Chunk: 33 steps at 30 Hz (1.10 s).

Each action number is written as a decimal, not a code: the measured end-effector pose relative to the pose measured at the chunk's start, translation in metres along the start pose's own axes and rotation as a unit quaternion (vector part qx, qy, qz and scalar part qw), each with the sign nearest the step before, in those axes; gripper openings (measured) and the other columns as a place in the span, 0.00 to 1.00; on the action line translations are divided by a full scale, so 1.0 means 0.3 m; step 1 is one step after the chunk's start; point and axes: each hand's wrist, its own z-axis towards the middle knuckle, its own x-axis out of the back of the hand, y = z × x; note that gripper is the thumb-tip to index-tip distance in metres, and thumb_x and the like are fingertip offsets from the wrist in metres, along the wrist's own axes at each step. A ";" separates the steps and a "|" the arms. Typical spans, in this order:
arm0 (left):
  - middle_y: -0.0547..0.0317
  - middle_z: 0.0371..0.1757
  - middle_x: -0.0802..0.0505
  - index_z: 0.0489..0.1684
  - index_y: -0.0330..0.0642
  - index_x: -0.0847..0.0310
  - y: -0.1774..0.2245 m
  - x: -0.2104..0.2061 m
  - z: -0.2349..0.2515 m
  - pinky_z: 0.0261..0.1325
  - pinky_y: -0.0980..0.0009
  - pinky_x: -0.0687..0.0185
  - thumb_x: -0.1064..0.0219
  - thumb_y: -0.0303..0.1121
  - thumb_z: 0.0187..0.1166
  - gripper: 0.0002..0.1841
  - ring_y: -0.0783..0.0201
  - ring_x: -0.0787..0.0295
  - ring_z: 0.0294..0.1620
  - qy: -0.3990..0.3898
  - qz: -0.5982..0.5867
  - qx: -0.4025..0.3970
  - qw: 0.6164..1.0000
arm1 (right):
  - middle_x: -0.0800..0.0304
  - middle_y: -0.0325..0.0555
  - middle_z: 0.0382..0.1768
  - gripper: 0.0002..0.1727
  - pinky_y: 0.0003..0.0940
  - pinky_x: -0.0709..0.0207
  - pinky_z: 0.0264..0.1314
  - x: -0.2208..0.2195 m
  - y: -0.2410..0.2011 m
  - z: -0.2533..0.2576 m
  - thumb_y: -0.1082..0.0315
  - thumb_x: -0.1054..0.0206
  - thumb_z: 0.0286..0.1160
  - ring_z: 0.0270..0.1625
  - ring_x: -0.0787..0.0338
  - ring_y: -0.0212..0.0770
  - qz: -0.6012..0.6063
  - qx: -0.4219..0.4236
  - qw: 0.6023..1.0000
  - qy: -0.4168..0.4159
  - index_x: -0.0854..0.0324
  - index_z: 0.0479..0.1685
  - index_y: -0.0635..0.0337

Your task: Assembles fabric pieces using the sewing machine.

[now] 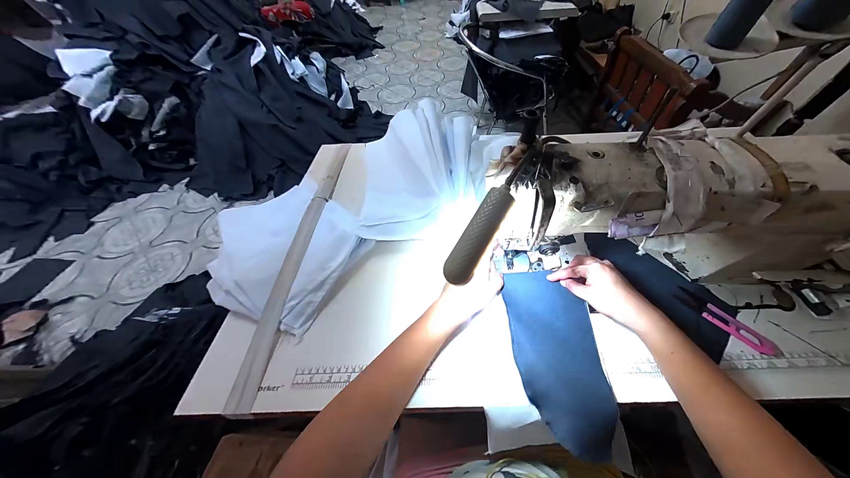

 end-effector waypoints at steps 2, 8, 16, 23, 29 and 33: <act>0.42 0.47 0.13 0.64 0.25 0.24 0.016 0.001 0.027 0.60 0.59 0.24 0.34 0.30 0.81 0.19 0.54 0.17 0.49 -0.001 0.004 0.033 0.999 | 0.09 0.60 0.56 0.16 0.60 0.36 0.75 -0.001 -0.002 0.015 0.73 0.38 0.80 0.64 0.14 0.57 -0.020 -0.013 1.000 0.017 0.06 0.56 0.54; 0.39 0.46 0.11 0.53 0.23 0.19 0.019 -0.009 0.037 0.60 0.58 0.23 0.36 0.33 0.84 0.16 0.53 0.15 0.50 0.021 0.006 0.041 0.999 | 0.08 0.61 0.50 0.15 0.61 0.33 0.69 -0.027 0.025 0.027 0.75 0.38 0.78 0.60 0.13 0.58 -0.013 0.004 0.996 0.085 0.05 0.52 0.57; 0.37 0.44 0.07 0.50 0.27 0.14 -0.048 -0.055 0.049 0.59 0.51 0.20 0.44 0.29 0.87 0.14 0.46 0.09 0.49 0.065 0.096 -0.107 0.988 | 0.07 0.61 0.43 0.14 0.63 0.30 0.64 -0.069 0.040 0.039 0.78 0.36 0.74 0.54 0.11 0.62 -0.032 0.050 0.984 0.170 0.03 0.47 0.59; 0.33 0.52 0.09 0.37 0.24 0.12 0.001 -0.057 -0.070 0.73 0.41 0.27 0.44 0.23 0.83 0.13 0.34 0.15 0.66 -0.024 0.221 -0.235 0.946 | 0.07 0.62 0.43 0.14 0.62 0.28 0.64 -0.071 0.051 0.045 0.78 0.36 0.74 0.54 0.10 0.64 -0.045 0.062 0.981 0.179 0.04 0.46 0.59; 0.45 0.45 0.06 0.32 0.33 0.10 0.053 0.007 -0.246 0.81 0.33 0.40 0.35 0.21 0.74 0.07 0.43 0.10 0.59 -0.263 0.268 -0.332 0.866 | 0.08 0.59 0.39 0.13 0.59 0.27 0.60 -0.080 0.066 0.054 0.78 0.35 0.73 0.50 0.10 0.59 -0.042 0.079 0.976 0.196 0.03 0.44 0.59; 0.42 0.43 0.08 0.35 0.33 0.10 0.036 0.000 -0.281 0.85 0.32 0.54 0.30 0.31 0.73 0.09 0.40 0.13 0.61 -0.334 0.138 -0.332 0.871 | 0.14 0.64 0.65 0.11 0.71 0.38 0.75 -0.085 0.015 0.013 0.69 0.31 0.76 0.75 0.21 0.67 -0.143 0.070 0.973 0.165 0.05 0.51 0.54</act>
